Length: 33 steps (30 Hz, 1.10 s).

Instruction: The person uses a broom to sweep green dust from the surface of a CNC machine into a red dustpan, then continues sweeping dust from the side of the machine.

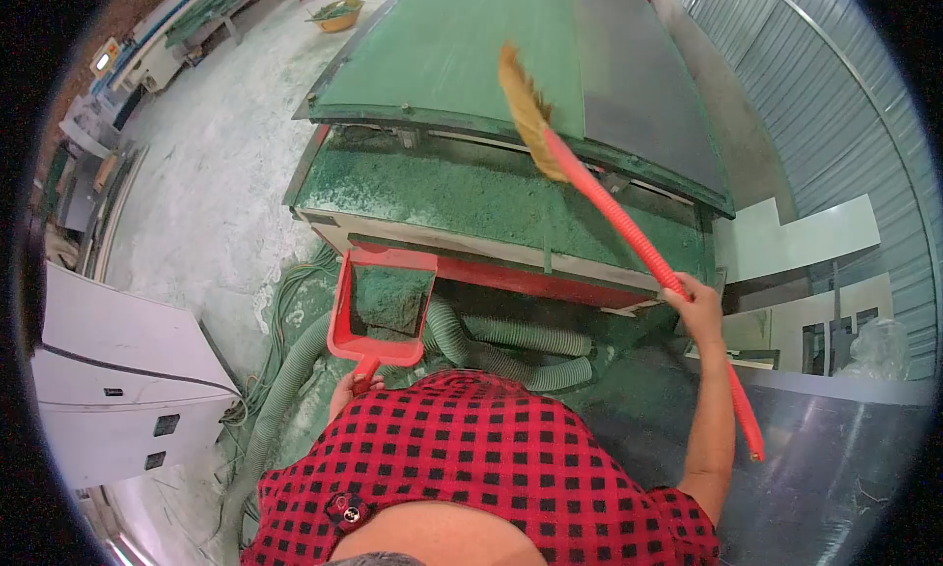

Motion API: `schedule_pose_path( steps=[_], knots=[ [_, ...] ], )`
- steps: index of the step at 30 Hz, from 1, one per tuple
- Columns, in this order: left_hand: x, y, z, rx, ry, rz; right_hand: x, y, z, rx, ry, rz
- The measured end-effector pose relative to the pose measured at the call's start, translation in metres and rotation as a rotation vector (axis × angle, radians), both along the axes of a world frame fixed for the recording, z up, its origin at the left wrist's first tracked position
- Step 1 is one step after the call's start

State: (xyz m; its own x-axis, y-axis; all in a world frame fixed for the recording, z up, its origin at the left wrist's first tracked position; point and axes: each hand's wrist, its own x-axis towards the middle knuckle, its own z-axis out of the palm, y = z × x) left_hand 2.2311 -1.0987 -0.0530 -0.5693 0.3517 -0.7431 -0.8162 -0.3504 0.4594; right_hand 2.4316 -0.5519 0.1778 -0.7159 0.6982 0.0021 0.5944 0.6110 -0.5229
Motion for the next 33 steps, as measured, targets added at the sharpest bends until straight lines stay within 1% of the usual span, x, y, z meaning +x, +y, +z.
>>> schedule_pose_path(
  steps=[2, 6, 7, 9, 12, 15, 16, 17, 18, 20, 22, 24, 25, 26, 27, 29, 31, 33],
  knots=[
    [-0.002, -0.001, -0.005, -0.002, -0.012, -0.048, -0.017, -0.018, -0.012, -0.036, -0.021, 0.000],
    [0.001, 0.001, -0.001, -0.002, -0.021, -0.016, -0.066, -0.037, -0.038, -0.001, 0.114, 0.169],
    [0.002, 0.002, 0.004, -0.001, -0.017, -0.025, -0.079, -0.044, -0.039, -0.001, 0.116, 0.166],
    [0.002, 0.001, 0.006, -0.001, -0.010, -0.032, -0.103, -0.056, -0.038, 0.068, 0.041, 0.179],
    [0.004, -0.002, 0.001, 0.013, 0.023, -0.047, -0.118, -0.063, -0.036, 0.090, -0.004, 0.195],
    [0.006, -0.002, 0.003, 0.026, -0.040, -0.014, -0.114, -0.065, -0.024, 0.147, 0.068, 0.261],
    [0.007, 0.001, 0.010, -0.043, 0.071, -0.070, -0.112, -0.063, -0.023, 0.148, 0.069, 0.270],
    [0.008, 0.001, 0.013, -0.113, 0.181, -0.126, -0.109, -0.060, -0.021, 0.175, 0.127, 0.282],
    [0.008, 0.000, 0.007, -0.114, 0.180, -0.118, -0.107, -0.056, -0.020, 0.200, 0.186, 0.293],
    [0.005, -0.004, -0.002, 0.062, -0.057, 0.018, -0.104, -0.052, -0.010, 0.178, 0.157, 0.266],
    [0.005, -0.005, -0.002, 0.022, -0.037, 0.028, -0.106, -0.047, -0.009, 0.152, 0.125, 0.247],
    [0.004, -0.003, 0.001, -0.019, -0.028, 0.042, -0.108, -0.042, -0.011, 0.185, 0.117, 0.232],
    [0.003, -0.003, -0.001, -0.021, 0.000, 0.011, -0.110, -0.043, -0.013, 0.178, 0.111, 0.247],
    [0.002, -0.005, -0.004, -0.025, 0.027, -0.019, -0.111, -0.045, -0.015, 0.170, 0.069, 0.227],
    [0.002, -0.006, -0.012, -0.033, 0.018, -0.003, -0.113, -0.047, -0.018, 0.163, 0.027, 0.208],
    [-0.002, -0.008, -0.021, 0.044, -0.027, -0.033, -0.112, -0.056, -0.024, 0.164, 0.035, 0.232],
    [0.001, -0.008, -0.023, 0.030, -0.002, 0.014, -0.110, -0.066, -0.028, 0.168, 0.051, 0.254],
    [0.003, -0.009, -0.020, 0.019, 0.003, 0.003, -0.109, -0.074, -0.029, 0.103, 0.094, 0.256]
  ],
)
